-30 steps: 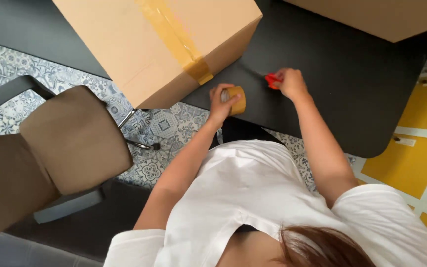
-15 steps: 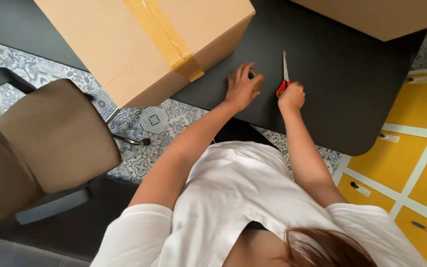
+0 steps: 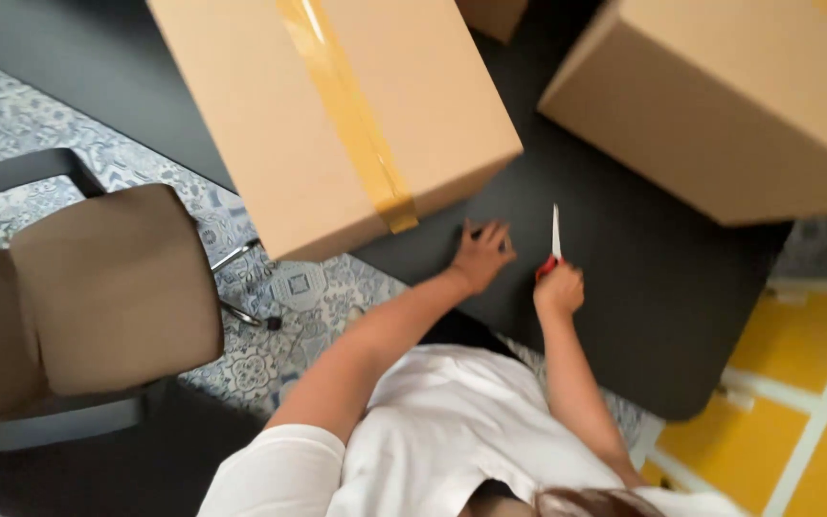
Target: The person opens a cardboard box, folds its flaps, and seals the bottom and top using packing tape and scissors.
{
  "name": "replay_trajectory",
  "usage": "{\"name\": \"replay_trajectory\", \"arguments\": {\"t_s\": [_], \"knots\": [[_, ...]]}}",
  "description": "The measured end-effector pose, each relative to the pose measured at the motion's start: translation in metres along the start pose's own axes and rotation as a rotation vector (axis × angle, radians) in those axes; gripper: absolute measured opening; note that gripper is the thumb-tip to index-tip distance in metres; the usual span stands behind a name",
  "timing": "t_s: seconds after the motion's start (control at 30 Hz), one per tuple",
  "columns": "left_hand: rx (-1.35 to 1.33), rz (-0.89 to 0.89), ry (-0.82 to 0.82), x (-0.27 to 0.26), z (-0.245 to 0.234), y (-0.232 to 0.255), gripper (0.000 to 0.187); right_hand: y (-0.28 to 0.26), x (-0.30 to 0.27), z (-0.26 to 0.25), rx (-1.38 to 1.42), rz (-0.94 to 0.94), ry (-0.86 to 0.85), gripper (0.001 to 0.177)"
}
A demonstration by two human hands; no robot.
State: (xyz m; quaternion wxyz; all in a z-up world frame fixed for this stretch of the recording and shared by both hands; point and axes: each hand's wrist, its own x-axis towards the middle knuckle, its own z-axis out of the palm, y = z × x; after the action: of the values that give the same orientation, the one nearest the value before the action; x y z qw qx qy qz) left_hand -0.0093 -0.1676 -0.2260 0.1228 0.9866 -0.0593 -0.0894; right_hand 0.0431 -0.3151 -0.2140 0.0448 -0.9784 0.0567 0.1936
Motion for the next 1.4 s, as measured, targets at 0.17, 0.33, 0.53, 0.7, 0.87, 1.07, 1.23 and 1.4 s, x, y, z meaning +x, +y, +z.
{"name": "replay_trajectory", "arguments": {"t_s": [0.17, 0.33, 0.53, 0.7, 0.87, 1.07, 1.23, 1.4], "knots": [[0.025, -0.006, 0.075, -0.001, 0.002, -0.001, 0.028, 0.004, 0.014, 0.014, -0.024, 0.008, -0.03, 0.039], [0.068, 0.034, 0.08, -0.002, 0.014, -0.002, 0.031, 0.007, 0.031, 0.03, -0.066, 0.091, -0.079, 0.051], [0.111, 0.056, 0.092, -0.007, 0.008, -0.004, 0.027, -0.016, 0.016, 0.001, -0.079, 0.096, -0.144, 0.06], [0.086, 0.117, 0.166, -0.012, -0.001, -0.009, 0.03, -0.035, 0.004, -0.012, 0.112, -0.238, 0.112, 0.043], [-0.109, 0.098, 0.205, -0.013, 0.017, -0.019, 0.034, -0.064, 0.01, -0.009, 0.409, -0.395, 0.064, 0.035], [-0.593, 0.155, 0.605, -0.086, -0.101, -0.023, 0.021, -0.105, -0.011, -0.02, 0.86, -0.452, 0.092, 0.03], [-0.653, 0.08, 0.936, -0.137, -0.201, -0.051, 0.026, -0.145, -0.07, -0.026, 1.385, -0.008, -0.33, 0.03], [-0.349, -0.471, 1.187, -0.174, -0.25, -0.101, 0.021, -0.169, -0.077, 0.026, 1.832, 0.36, -1.147, 0.078]]}}
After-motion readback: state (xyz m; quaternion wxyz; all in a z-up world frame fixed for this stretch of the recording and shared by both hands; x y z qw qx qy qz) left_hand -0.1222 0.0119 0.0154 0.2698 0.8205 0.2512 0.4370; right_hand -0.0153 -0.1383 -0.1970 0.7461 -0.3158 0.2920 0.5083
